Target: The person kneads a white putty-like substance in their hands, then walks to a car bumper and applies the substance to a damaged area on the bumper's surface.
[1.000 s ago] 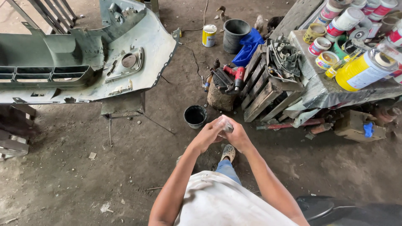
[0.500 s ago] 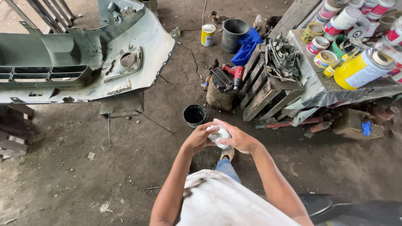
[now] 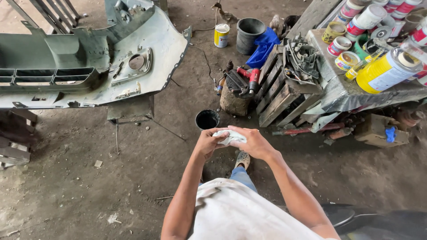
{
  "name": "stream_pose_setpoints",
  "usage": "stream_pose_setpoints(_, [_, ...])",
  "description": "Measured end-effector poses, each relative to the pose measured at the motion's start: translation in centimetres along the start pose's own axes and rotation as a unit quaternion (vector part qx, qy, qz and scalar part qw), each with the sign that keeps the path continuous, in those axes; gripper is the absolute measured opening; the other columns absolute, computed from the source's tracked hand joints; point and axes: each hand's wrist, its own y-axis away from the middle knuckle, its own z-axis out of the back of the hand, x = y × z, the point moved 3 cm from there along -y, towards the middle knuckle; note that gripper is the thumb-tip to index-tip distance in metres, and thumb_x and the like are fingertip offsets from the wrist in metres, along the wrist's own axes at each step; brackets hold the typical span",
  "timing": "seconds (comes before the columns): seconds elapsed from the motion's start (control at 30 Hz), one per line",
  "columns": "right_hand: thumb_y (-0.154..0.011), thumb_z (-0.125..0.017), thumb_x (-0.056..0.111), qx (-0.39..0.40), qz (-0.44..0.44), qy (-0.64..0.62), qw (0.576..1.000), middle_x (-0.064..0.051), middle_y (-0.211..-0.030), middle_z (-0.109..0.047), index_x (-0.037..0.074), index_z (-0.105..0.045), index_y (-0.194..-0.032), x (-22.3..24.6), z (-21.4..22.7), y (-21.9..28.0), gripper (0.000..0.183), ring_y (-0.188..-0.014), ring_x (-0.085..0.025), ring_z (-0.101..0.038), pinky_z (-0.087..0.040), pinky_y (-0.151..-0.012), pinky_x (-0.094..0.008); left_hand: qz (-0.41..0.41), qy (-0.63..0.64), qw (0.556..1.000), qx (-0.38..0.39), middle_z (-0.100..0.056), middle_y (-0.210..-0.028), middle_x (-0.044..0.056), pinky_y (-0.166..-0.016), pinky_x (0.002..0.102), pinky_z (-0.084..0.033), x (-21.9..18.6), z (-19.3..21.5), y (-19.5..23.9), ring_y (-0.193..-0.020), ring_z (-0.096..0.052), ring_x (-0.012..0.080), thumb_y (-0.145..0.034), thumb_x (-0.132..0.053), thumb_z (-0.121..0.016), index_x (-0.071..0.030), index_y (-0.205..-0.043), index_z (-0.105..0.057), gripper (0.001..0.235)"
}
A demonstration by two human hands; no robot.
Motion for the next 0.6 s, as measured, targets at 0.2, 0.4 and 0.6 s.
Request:
stream_pose_setpoints(0.2, [-0.090,-0.071,0.016,-0.045,0.010,-0.089,0.995,-0.008,-0.089,-0.080,0.010,-0.070,-0.128,-3.3,-0.1,-0.7,0.038,-0.079,-0.015,-0.074,-0.059,-0.073,-0.031,-0.029,-0.038,0.999,-0.017,-0.075,-0.107,0.013,-0.085,0.037,-0.065,-0.2,-0.5,-0.2,-0.095,-0.074,0.0196,-0.094,-0.012,-0.072,0.003,-0.123,-0.069,0.033])
stream_pose_setpoints(0.4, [-0.084,-0.080,0.013,-0.047,0.100,-0.152,0.982,-0.014,-0.135,-0.066,0.001,-0.045,-0.147,-6.3,-0.7,-2.2,0.073,-0.117,-0.018,-0.063,-0.049,-0.099,-0.033,-0.009,0.018,1.000,-0.017,-0.067,-0.124,0.007,-0.095,0.038,-0.057,0.1,-3.1,-0.2,-0.111,-0.066,0.0164,-0.100,-0.034,-0.060,-0.005,-0.143,-0.054,0.053])
stream_pose_setpoints(0.6, [-0.082,-0.083,0.016,-0.115,0.021,-0.053,0.992,-0.018,-0.137,-0.061,0.003,-0.038,-0.153,-4.9,-1.9,-3.0,0.085,-0.119,-0.019,-0.062,-0.049,-0.099,-0.033,0.019,0.108,0.994,-0.003,-0.068,-0.128,0.007,-0.101,0.039,-0.049,-0.3,-5.8,0.9,-0.112,-0.064,0.0198,-0.100,-0.069,-0.045,-0.012,-0.152,-0.047,0.077])
